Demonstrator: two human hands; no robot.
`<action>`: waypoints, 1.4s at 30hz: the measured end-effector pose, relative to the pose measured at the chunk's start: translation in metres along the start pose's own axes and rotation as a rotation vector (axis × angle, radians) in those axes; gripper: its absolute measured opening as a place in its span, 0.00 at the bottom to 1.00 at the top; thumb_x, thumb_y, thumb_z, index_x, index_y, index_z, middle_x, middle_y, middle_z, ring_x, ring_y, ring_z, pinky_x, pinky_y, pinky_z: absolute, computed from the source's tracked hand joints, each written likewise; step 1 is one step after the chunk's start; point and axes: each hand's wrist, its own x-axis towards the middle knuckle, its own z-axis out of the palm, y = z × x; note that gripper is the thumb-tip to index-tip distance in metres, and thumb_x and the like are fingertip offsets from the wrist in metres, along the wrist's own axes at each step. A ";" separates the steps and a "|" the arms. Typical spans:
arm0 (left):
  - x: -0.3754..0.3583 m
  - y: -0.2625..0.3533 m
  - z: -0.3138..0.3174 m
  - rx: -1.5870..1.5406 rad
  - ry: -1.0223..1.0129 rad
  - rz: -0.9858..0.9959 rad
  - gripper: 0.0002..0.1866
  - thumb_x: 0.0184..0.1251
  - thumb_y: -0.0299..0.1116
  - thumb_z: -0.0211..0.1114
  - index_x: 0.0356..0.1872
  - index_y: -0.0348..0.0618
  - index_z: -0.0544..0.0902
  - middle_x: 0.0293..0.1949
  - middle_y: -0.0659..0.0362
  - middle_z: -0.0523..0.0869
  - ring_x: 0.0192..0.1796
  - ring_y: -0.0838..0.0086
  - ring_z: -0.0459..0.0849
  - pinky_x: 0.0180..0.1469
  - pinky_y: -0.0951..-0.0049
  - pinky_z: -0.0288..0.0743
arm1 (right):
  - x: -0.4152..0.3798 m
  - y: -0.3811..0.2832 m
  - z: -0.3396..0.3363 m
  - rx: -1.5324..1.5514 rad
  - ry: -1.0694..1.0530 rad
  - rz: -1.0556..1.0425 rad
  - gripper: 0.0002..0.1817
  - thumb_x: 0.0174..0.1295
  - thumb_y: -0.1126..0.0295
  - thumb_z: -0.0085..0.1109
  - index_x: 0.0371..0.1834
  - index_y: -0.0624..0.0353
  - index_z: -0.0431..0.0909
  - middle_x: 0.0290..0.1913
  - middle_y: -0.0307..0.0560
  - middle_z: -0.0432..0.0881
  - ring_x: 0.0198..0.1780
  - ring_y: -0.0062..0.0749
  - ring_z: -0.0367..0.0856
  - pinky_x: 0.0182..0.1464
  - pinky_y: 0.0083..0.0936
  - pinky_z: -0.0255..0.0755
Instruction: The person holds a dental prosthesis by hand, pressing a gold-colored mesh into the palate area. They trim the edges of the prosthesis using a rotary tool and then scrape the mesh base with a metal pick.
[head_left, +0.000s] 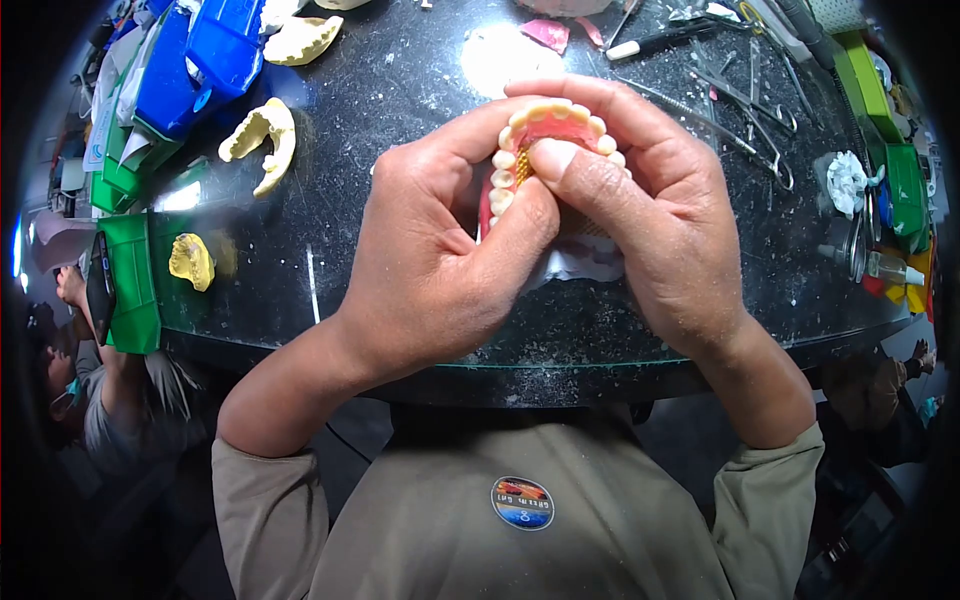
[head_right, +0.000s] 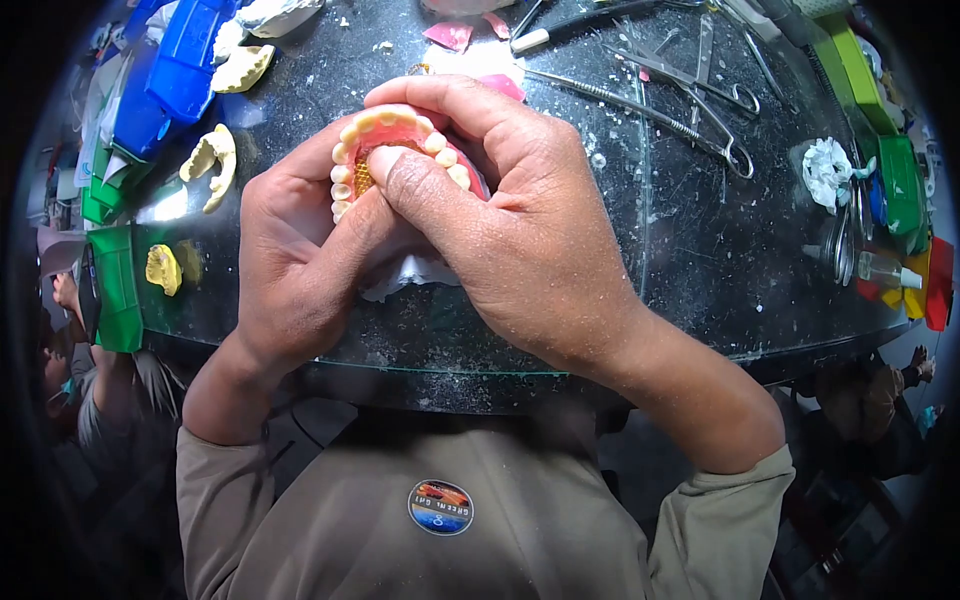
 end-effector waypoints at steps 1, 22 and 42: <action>-0.001 0.002 0.001 -0.042 0.001 -0.016 0.17 0.67 0.25 0.57 0.54 0.28 0.72 0.45 0.54 0.82 0.44 0.80 0.80 0.46 0.82 0.74 | 0.000 0.001 0.000 -0.005 -0.005 -0.009 0.18 0.66 0.71 0.52 0.58 0.64 0.71 0.44 0.43 0.80 0.44 0.17 0.78 0.48 0.16 0.74; 0.000 0.000 0.000 -0.093 0.003 -0.011 0.17 0.66 0.26 0.58 0.53 0.28 0.74 0.44 0.54 0.82 0.44 0.80 0.80 0.47 0.82 0.74 | 0.000 -0.005 -0.002 0.078 -0.049 0.135 0.19 0.66 0.71 0.48 0.59 0.66 0.70 0.46 0.46 0.79 0.46 0.19 0.78 0.49 0.17 0.73; -0.007 -0.013 -0.018 0.015 0.160 0.126 0.24 0.64 0.36 0.47 0.54 0.24 0.70 0.51 0.42 0.79 0.51 0.65 0.81 0.54 0.71 0.75 | -0.004 -0.025 -0.012 -0.064 -0.099 0.043 0.29 0.62 0.60 0.46 0.60 0.74 0.67 0.51 0.57 0.77 0.54 0.32 0.76 0.57 0.23 0.66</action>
